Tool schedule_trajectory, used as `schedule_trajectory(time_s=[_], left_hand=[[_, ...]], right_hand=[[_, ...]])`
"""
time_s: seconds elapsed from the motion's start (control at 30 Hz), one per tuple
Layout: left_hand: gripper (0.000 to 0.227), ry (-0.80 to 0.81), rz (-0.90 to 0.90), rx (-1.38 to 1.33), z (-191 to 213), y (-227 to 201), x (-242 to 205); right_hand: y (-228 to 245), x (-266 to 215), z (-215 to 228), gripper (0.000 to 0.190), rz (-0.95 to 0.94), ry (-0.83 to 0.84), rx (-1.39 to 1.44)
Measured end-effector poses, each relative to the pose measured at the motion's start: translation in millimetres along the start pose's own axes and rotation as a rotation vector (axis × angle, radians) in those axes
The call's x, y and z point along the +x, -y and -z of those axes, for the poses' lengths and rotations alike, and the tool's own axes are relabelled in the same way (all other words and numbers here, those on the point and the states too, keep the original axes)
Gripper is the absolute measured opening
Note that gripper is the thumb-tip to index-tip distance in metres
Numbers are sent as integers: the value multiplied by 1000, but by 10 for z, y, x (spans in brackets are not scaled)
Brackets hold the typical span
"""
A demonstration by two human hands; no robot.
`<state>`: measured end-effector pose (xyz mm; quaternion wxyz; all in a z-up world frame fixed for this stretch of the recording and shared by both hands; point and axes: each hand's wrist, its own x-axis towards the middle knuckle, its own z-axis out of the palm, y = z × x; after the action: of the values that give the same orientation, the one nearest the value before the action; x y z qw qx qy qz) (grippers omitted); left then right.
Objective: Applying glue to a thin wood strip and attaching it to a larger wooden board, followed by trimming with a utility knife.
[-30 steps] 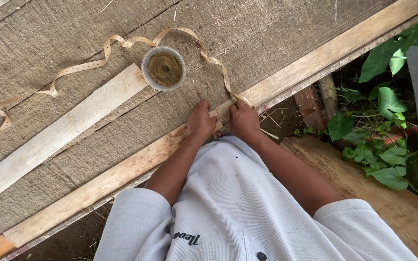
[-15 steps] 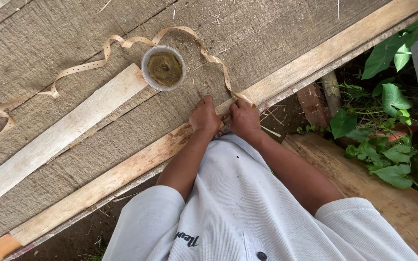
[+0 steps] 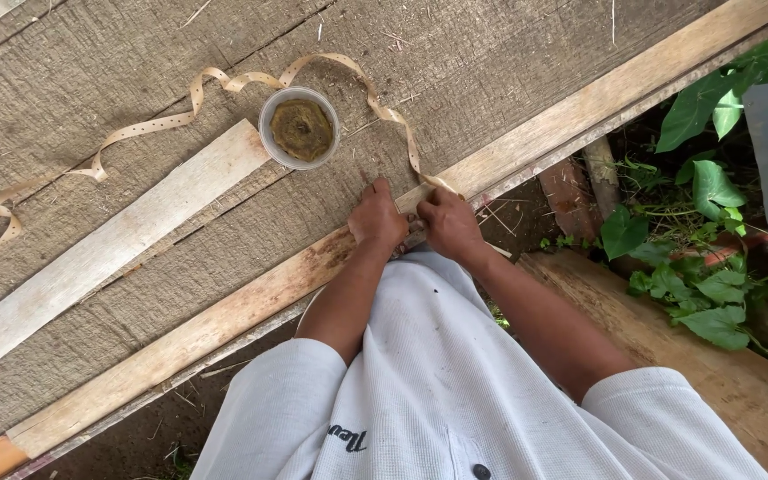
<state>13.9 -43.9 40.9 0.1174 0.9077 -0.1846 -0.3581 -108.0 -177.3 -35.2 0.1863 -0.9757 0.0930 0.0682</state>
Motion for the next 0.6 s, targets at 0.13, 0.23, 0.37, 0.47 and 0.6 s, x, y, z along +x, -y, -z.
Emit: schedule_trajectory(time_s=[0.13, 0.23, 0.37, 0.47, 0.6], left_hand=[[62, 11, 4, 10, 20, -29, 17], [64, 36, 12, -6, 18, -24, 5], [67, 53, 30, -34, -9, -2, 20], [69, 66, 43, -29, -4, -9, 10], [62, 34, -9, -14, 27, 2, -35]], right_hand=[[48, -57, 106, 11, 73, -40, -86], [15, -86, 104, 9, 141, -54, -134], [-43, -80, 66, 15, 220, -21, -196], [-138, -78, -41, 18, 260, 25, -191], [-123, 3, -15, 13, 226, 17, -13]])
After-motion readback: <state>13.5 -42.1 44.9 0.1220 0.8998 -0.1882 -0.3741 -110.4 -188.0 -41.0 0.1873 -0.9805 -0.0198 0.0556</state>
